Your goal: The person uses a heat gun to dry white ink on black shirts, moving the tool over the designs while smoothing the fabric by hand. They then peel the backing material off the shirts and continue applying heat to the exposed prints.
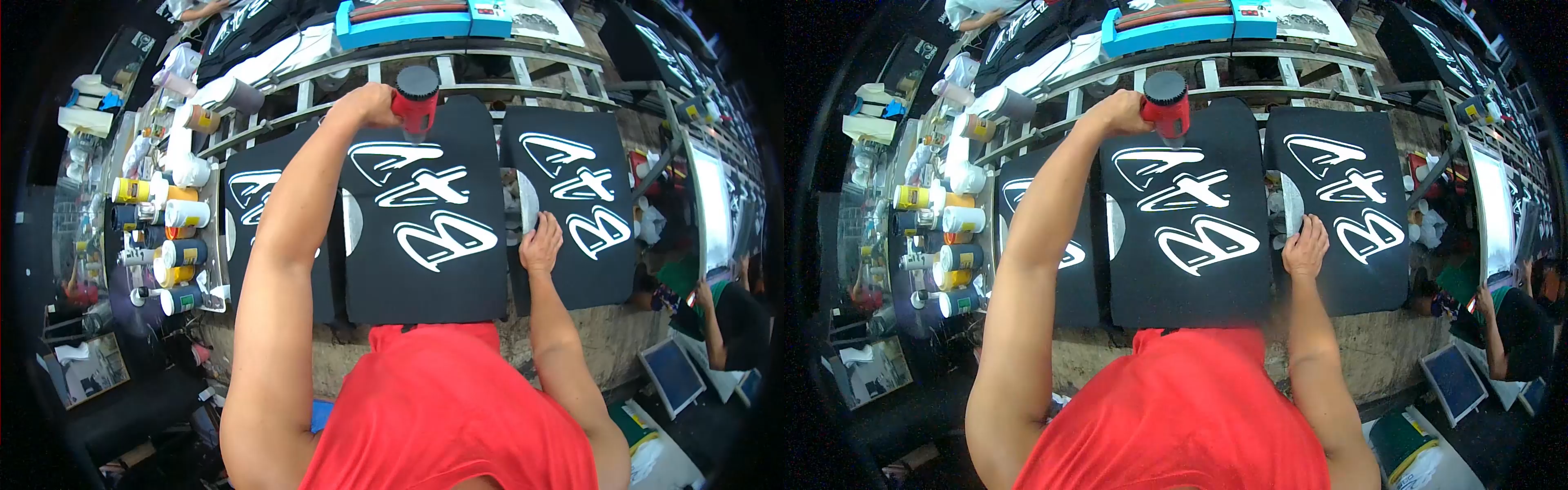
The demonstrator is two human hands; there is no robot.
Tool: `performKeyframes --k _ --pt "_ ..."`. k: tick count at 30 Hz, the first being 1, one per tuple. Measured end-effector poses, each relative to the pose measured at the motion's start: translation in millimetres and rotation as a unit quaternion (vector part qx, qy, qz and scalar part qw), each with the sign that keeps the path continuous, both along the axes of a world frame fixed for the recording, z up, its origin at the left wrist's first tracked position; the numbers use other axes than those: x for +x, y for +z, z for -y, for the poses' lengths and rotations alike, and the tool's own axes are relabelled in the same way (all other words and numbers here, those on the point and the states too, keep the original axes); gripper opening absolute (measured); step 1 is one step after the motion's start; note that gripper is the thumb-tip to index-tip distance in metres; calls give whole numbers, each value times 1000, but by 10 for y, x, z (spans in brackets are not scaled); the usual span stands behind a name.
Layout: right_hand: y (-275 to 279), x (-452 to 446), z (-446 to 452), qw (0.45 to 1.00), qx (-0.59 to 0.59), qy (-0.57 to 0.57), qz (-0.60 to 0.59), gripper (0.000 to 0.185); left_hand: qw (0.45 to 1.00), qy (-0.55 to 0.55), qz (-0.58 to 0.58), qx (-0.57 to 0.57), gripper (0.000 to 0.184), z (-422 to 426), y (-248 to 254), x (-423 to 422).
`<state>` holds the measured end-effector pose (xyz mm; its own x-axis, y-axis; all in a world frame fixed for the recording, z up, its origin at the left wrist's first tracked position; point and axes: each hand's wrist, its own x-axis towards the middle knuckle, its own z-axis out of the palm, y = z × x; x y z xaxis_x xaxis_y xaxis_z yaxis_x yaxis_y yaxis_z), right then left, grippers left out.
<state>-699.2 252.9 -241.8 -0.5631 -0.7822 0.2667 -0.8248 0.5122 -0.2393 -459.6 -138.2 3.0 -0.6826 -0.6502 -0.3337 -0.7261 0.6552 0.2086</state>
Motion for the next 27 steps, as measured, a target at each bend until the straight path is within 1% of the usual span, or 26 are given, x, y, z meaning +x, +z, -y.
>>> performKeyframes --k 2,4,8,10,11,13,14,16,17,19,20,22,23,25,26,27 --pt "-2 -2 -1 1000 5 -3 1 52 1000 -6 -4 14 47 24 12 87" --pt "-4 12 4 1000 9 -4 5 52 999 34 0 -6 48 58 -20 172" --pt "-11 4 11 1000 6 -2 2 52 999 51 8 -19 48 135 -4 326" --pt "-14 -3 10 1000 1 2 -1 52 994 84 28 59 48 161 72 420" --pt "-15 -2 6 1000 0 -1 4 51 994 87 29 59 48 191 16 492" --pt "1 18 11 1000 -3 -1 8 50 996 58 -24 -61 45 232 -87 608" --pt "13 23 14 1000 -4 -1 2 50 996 61 -24 -63 45 302 -104 656" --pt "34 28 15 1000 -5 2 -4 51 994 97 48 30 44 313 31 717" --pt "39 28 17 1000 -4 1 -7 50 993 100 49 30 44 310 19 773" --pt "33 40 16 1000 -4 1 -10 50 995 91 4 -39 44 329 -20 899" --pt "28 39 12 1000 -5 -1 -9 50 995 93 4 -40 44 370 -19 948" --pt "29 33 25 1000 -5 1 -9 50 990 134 38 26 45 436 -6 1053" --pt "27 35 23 1000 -6 0 -13 50 990 136 38 26 45 426 -31 1114" --pt "26 46 23 1000 -8 1 -15 50 990 113 -15 -83 45 405 -85 1224" --pt "29 44 25 1000 -9 1 -13 50 990 115 -14 -84 45 437 -79 1272" --pt "39 45 24 1000 -9 0 -11 50 989 138 17 -41 45 438 -25 1297"
